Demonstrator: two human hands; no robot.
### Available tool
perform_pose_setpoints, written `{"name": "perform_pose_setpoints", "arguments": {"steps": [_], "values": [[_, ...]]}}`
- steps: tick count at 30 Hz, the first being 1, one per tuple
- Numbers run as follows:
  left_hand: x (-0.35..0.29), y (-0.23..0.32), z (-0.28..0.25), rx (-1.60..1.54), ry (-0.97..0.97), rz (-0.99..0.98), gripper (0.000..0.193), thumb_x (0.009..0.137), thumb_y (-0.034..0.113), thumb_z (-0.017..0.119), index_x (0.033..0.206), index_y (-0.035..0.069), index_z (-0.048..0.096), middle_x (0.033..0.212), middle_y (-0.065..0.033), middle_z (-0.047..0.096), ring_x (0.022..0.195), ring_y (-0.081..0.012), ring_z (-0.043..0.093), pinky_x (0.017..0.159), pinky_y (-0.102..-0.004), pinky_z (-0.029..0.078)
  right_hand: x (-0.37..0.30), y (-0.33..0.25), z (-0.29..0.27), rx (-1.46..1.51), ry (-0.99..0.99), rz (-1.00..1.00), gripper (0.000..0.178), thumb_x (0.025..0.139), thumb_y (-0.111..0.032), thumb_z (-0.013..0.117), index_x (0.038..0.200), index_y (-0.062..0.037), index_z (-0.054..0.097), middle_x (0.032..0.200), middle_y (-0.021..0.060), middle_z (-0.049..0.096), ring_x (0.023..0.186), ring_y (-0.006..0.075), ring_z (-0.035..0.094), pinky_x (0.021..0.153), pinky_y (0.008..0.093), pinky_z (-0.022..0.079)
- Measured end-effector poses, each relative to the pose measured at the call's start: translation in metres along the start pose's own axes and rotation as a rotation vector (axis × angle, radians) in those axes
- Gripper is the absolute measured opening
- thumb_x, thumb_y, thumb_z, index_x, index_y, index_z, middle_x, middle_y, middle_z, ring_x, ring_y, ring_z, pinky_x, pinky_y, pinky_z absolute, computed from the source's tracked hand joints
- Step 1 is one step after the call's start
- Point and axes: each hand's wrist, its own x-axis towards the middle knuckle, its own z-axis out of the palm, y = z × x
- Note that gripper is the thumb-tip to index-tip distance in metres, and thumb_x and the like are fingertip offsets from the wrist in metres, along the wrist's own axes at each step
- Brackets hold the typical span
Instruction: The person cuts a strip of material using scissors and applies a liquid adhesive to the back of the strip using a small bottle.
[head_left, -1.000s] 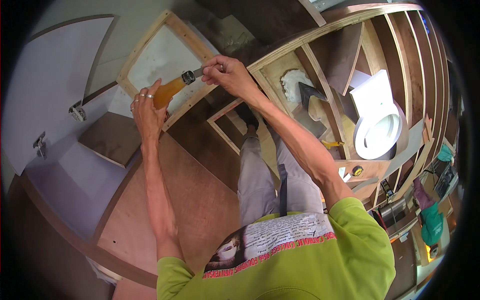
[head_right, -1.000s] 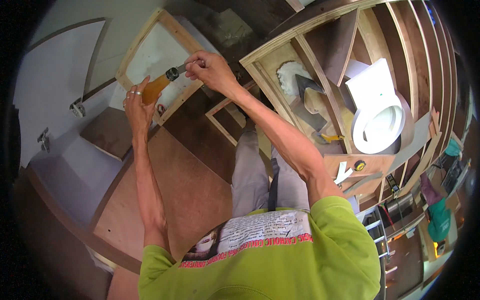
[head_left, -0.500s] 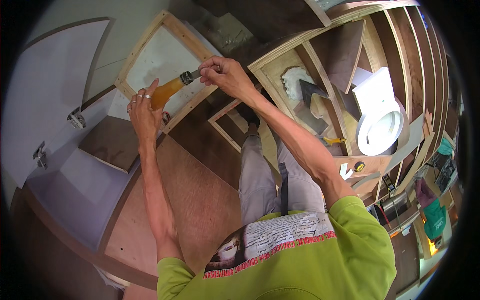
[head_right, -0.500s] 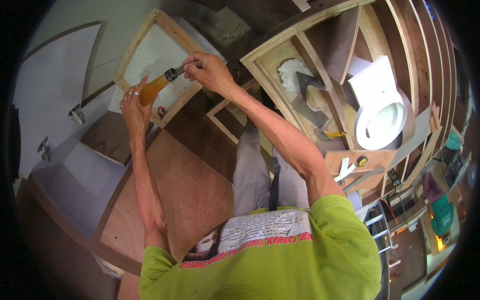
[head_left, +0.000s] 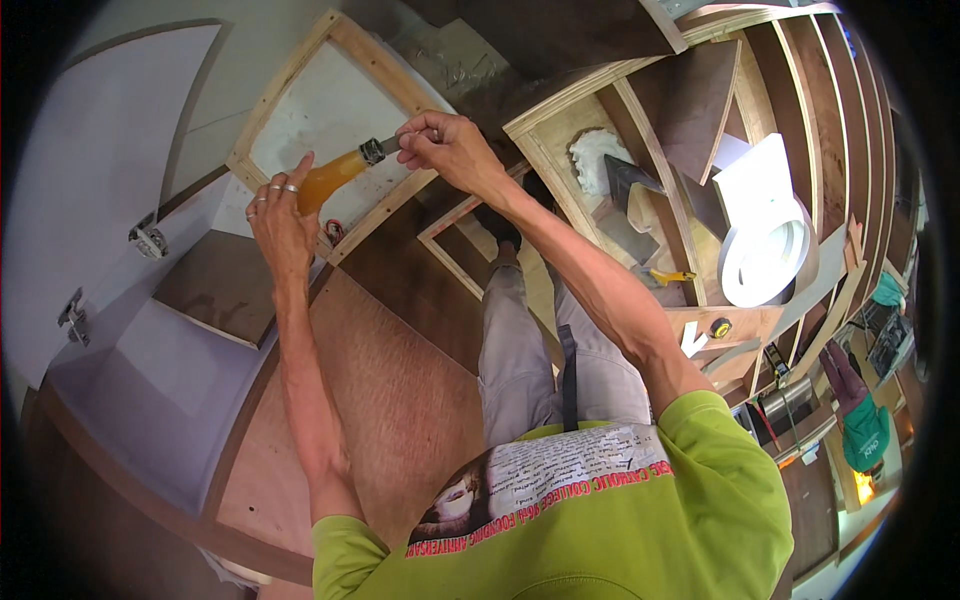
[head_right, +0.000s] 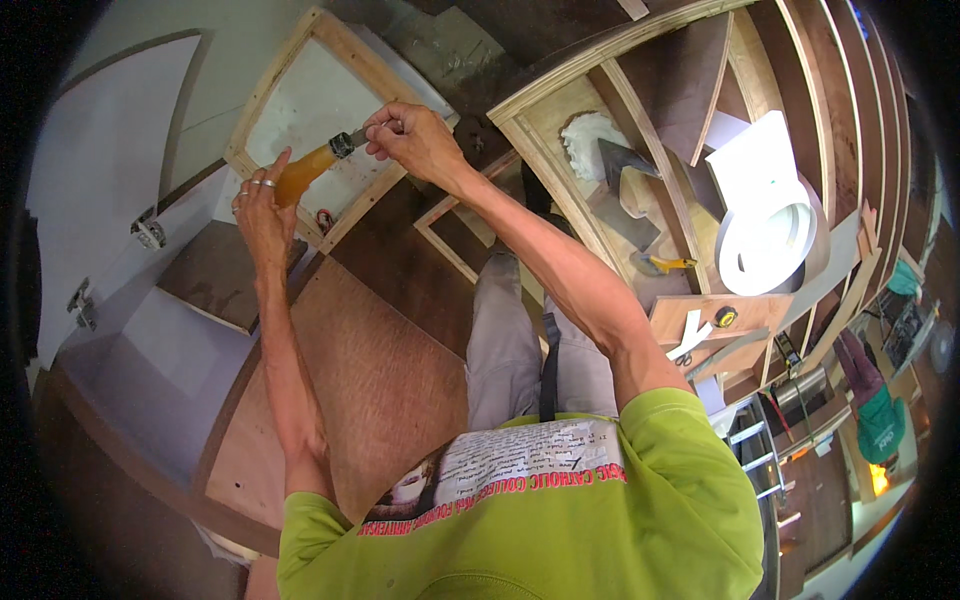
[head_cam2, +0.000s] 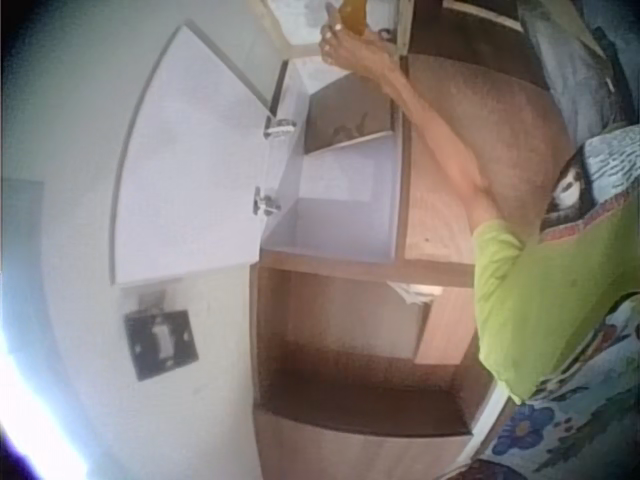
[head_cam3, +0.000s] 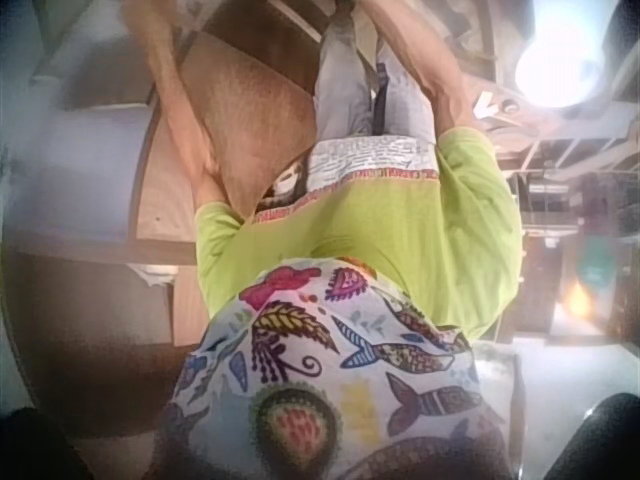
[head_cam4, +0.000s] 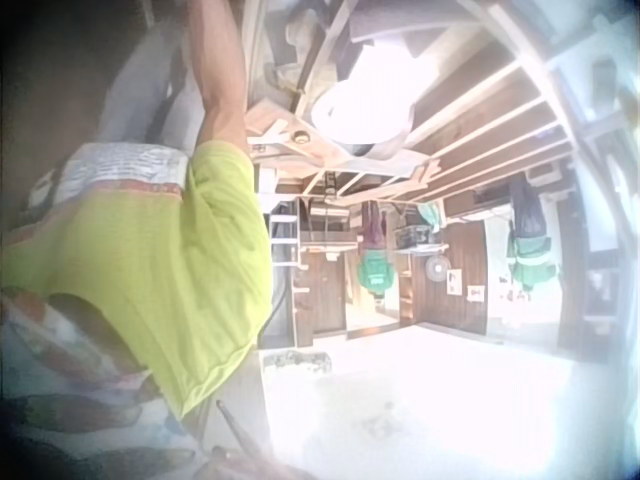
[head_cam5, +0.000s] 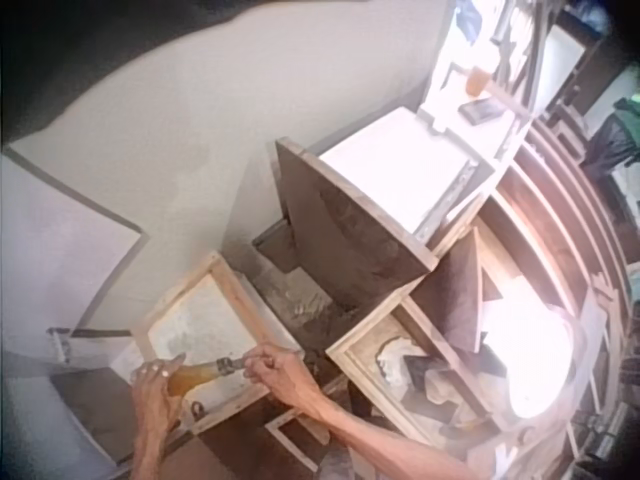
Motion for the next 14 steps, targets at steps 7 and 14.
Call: {"name": "perform_pose_setpoints", "arguments": {"steps": [7, 14], "values": [[-0.002, -0.01, 0.004, 0.023, -0.004, 0.009, 0.074, 0.068, -0.002, 0.072, 0.134, 0.029, 0.058, 0.107, -0.0033, 0.062, 0.105, -0.025, 0.057, 0.096, -0.0399, 0.037, 0.003, 0.01, 0.007, 0.065, -0.009, 0.012, 0.021, 0.095, -0.018, 0.06, 0.104, 0.0011, 0.065, 0.087, 0.0089, 0.071, 0.079, 0.0124, 0.068, 0.074, 0.0254, 0.055], [-0.003, -0.017, 0.009, 0.036, -0.017, 0.019, 0.072, 0.069, 0.0, 0.071, 0.134, 0.028, 0.059, 0.112, -0.0043, 0.063, 0.107, -0.0251, 0.057, 0.096, -0.0406, 0.037, 0.006, 0.019, 0.01, 0.063, -0.021, 0.007, 0.021, 0.095, -0.018, 0.06, 0.106, 0.0005, 0.064, 0.088, 0.0088, 0.071, 0.079, 0.0122, 0.068, 0.073, 0.0251, 0.055]]}}
